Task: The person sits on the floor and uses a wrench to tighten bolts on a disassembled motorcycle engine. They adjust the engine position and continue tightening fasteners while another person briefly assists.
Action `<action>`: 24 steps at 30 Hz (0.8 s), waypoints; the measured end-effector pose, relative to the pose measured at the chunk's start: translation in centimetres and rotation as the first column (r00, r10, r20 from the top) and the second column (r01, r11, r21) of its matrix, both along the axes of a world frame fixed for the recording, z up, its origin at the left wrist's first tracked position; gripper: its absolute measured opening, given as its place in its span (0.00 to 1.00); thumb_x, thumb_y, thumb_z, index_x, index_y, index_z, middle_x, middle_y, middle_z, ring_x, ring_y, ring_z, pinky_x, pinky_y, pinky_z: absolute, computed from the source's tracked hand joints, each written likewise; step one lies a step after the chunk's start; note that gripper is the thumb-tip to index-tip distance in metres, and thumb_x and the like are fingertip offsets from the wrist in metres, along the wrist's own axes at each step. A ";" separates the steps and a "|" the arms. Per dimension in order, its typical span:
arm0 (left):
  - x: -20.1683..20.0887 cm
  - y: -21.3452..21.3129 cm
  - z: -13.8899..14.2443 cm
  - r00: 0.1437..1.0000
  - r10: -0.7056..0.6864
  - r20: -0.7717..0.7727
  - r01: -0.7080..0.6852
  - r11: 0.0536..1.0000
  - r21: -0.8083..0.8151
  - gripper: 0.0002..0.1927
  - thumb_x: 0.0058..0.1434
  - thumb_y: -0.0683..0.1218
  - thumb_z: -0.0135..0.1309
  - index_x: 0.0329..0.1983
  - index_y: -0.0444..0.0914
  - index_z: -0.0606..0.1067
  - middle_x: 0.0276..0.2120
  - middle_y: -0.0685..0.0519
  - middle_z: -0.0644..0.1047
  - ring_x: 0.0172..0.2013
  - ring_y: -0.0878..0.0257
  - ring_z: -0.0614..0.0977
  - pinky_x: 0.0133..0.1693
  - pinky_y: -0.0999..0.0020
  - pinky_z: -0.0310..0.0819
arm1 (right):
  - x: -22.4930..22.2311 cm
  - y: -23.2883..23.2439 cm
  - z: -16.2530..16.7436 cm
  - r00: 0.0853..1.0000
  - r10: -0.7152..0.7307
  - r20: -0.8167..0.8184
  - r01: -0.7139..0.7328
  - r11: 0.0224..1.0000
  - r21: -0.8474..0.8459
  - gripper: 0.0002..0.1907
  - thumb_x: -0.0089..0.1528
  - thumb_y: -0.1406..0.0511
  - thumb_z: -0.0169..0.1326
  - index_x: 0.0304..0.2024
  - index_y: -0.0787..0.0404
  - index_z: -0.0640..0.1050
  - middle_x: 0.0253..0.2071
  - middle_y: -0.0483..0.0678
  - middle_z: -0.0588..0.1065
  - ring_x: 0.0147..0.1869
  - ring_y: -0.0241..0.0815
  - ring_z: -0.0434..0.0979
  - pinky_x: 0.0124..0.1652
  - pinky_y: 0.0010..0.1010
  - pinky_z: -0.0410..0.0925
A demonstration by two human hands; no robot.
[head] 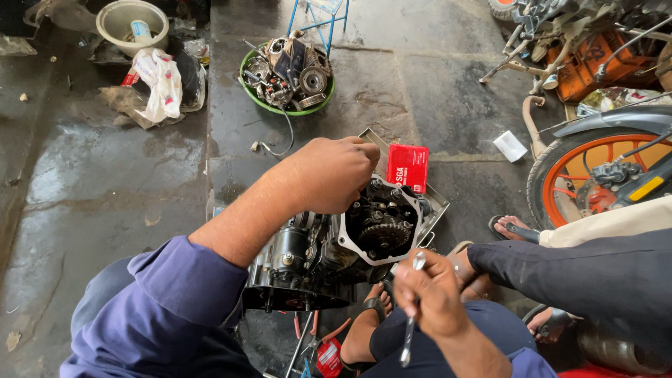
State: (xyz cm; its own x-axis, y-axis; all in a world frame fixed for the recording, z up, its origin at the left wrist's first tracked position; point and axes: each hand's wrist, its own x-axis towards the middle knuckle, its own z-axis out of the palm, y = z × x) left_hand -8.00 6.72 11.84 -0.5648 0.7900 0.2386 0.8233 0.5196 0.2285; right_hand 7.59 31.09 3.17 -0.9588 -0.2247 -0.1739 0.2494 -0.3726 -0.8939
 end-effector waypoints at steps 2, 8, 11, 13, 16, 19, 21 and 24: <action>0.2 0.1 -0.2 1.000 0.013 -0.023 -0.012 1.000 0.026 0.12 0.44 0.41 0.60 0.33 0.35 0.79 0.43 0.52 0.78 0.50 0.53 0.79 0.39 0.58 0.79 | 1.9 -1.6 -0.6 0.991 0.068 0.118 -0.062 0.997 -0.050 0.12 0.63 0.71 0.55 0.25 0.60 0.68 0.17 0.45 0.66 0.15 0.32 0.62 0.16 0.24 0.56; 0.3 -0.1 0.3 0.999 -0.007 -0.044 0.008 1.000 0.017 0.07 0.46 0.42 0.59 0.29 0.36 0.80 0.42 0.51 0.78 0.48 0.53 0.80 0.39 0.57 0.79 | 7.1 -6.6 -3.9 0.789 0.423 0.446 -0.395 0.905 -0.158 0.04 0.63 0.70 0.53 0.34 0.59 0.72 0.21 0.46 0.69 0.22 0.36 0.69 0.28 0.29 0.64; 0.8 -1.0 1.7 0.995 0.006 0.101 -0.013 0.998 0.065 0.04 0.54 0.42 0.57 0.29 0.42 0.82 0.39 0.54 0.79 0.42 0.53 0.82 0.40 0.56 0.78 | 8.3 -7.7 -4.6 0.759 0.488 0.432 -0.504 0.859 -0.085 0.03 0.65 0.68 0.52 0.38 0.63 0.72 0.22 0.46 0.70 0.24 0.37 0.69 0.29 0.30 0.64; 1.2 -2.1 3.0 1.000 0.018 0.006 -0.019 0.988 0.154 0.05 0.54 0.41 0.57 0.31 0.43 0.82 0.36 0.53 0.79 0.39 0.52 0.82 0.38 0.56 0.78 | 8.0 -7.5 -3.6 0.750 0.528 0.398 -0.554 0.831 -0.057 0.06 0.66 0.67 0.51 0.41 0.65 0.73 0.22 0.47 0.70 0.24 0.38 0.69 0.29 0.30 0.64; 2.0 -3.9 4.9 0.991 0.056 -0.118 -0.020 0.957 0.288 0.03 0.60 0.42 0.58 0.34 0.42 0.82 0.35 0.51 0.78 0.38 0.52 0.82 0.37 0.56 0.78 | 8.4 -7.3 -2.1 0.806 0.504 0.310 -0.520 0.854 -0.035 0.10 0.67 0.66 0.50 0.45 0.69 0.74 0.23 0.47 0.71 0.26 0.38 0.69 0.30 0.30 0.64; 3.3 -4.5 5.9 0.986 0.044 -0.163 0.022 0.924 0.381 0.05 0.61 0.42 0.58 0.39 0.40 0.81 0.36 0.52 0.79 0.38 0.51 0.82 0.36 0.55 0.76 | 4.7 -5.8 1.5 0.962 0.244 0.121 -0.246 0.969 0.002 0.15 0.69 0.64 0.49 0.49 0.73 0.75 0.24 0.48 0.71 0.27 0.39 0.69 0.31 0.30 0.64; 4.1 -4.1 6.1 0.992 0.014 -0.125 0.036 0.920 0.390 0.05 0.61 0.42 0.58 0.40 0.41 0.81 0.35 0.52 0.79 0.37 0.51 0.83 0.36 0.55 0.76 | 0.7 -4.9 3.9 0.997 0.028 0.067 -0.023 0.997 -0.067 0.21 0.67 0.64 0.46 0.57 0.73 0.73 0.27 0.49 0.69 0.31 0.39 0.67 0.34 0.32 0.63; 4.1 -3.4 6.1 0.997 -0.018 -0.077 0.048 0.910 0.412 0.09 0.59 0.44 0.59 0.43 0.40 0.82 0.33 0.49 0.79 0.36 0.48 0.82 0.36 0.53 0.75 | -3.6 -4.5 6.6 0.996 0.071 -0.057 -0.076 0.992 -0.101 0.25 0.66 0.66 0.45 0.64 0.74 0.70 0.33 0.48 0.68 0.35 0.38 0.65 0.37 0.31 0.61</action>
State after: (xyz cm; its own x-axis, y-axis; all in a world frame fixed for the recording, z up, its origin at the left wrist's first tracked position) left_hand -3.93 3.34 17.92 -0.5100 0.6299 0.5857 0.8601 0.3635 0.3579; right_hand 3.98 26.64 9.76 -0.9463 -0.3091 -0.0951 0.2324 -0.4454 -0.8647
